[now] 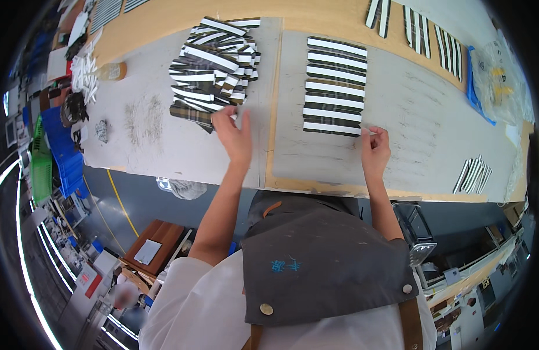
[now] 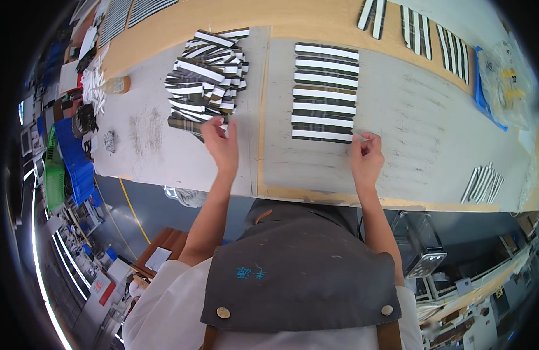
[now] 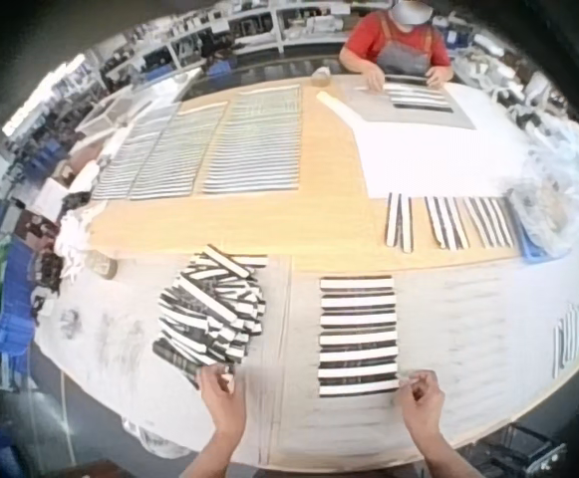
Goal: Apply glue to bag edges and organize leather strips at a workstation.
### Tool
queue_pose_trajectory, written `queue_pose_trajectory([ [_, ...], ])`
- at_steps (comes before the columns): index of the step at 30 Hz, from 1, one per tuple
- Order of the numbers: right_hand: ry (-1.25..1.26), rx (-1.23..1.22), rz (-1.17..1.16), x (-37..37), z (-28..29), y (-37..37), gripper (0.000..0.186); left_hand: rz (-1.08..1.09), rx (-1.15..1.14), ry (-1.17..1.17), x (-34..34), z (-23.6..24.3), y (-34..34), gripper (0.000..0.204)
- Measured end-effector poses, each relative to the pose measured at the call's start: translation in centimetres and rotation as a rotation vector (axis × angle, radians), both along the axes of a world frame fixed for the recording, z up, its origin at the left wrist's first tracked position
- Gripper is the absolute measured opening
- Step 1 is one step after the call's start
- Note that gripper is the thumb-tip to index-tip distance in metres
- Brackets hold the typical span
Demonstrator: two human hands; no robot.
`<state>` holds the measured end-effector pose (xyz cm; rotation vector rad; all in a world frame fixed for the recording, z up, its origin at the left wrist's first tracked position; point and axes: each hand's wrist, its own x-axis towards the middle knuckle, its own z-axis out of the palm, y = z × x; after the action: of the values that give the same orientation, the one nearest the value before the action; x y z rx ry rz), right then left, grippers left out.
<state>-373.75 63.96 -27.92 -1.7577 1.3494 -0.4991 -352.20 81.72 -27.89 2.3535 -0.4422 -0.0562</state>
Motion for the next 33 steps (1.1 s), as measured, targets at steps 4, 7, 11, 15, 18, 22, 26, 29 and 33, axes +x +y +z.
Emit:
queue_pose_trajectory([
  [4,-0.071,0.064,0.024,0.4,0.4,1.1,0.014,0.0,0.033,-0.32,4.6,2.5,-0.8,0.042],
  [7,-0.133,0.08,0.061,1.3,0.7,2.1,0.01,-0.191,0.155,-0.284,7.1,2.2,-0.3,0.046],
  [11,-0.185,0.097,0.07,1.8,1.3,3.2,0.008,-0.283,0.031,-0.295,9.0,2.1,1.0,0.019],
  [15,-0.184,0.131,0.106,1.8,1.5,4.1,0.006,-0.299,0.014,-0.416,8.1,2.5,1.6,0.012],
  [18,-0.178,0.16,0.149,1.9,1.3,5.1,0.007,-0.332,-0.006,-0.342,6.2,2.3,2.4,0.009],
  [22,-0.199,0.354,0.319,3.3,0.6,6.8,0.011,-0.377,-0.05,-0.108,1.6,3.4,3.2,0.011],
  [26,-0.311,1.143,0.183,7.1,2.2,8.5,0.02,-0.707,-0.185,-0.047,-3.7,3.2,4.6,0.013],
  [29,-0.361,1.27,0.163,7.7,1.0,9.4,0.02,-0.866,-0.213,0.031,-6.2,2.6,5.5,0.013],
  [33,-0.316,1.059,0.259,7.0,0.6,9.7,0.018,-0.329,-0.338,0.407,-7.1,3.5,4.4,0.025],
])
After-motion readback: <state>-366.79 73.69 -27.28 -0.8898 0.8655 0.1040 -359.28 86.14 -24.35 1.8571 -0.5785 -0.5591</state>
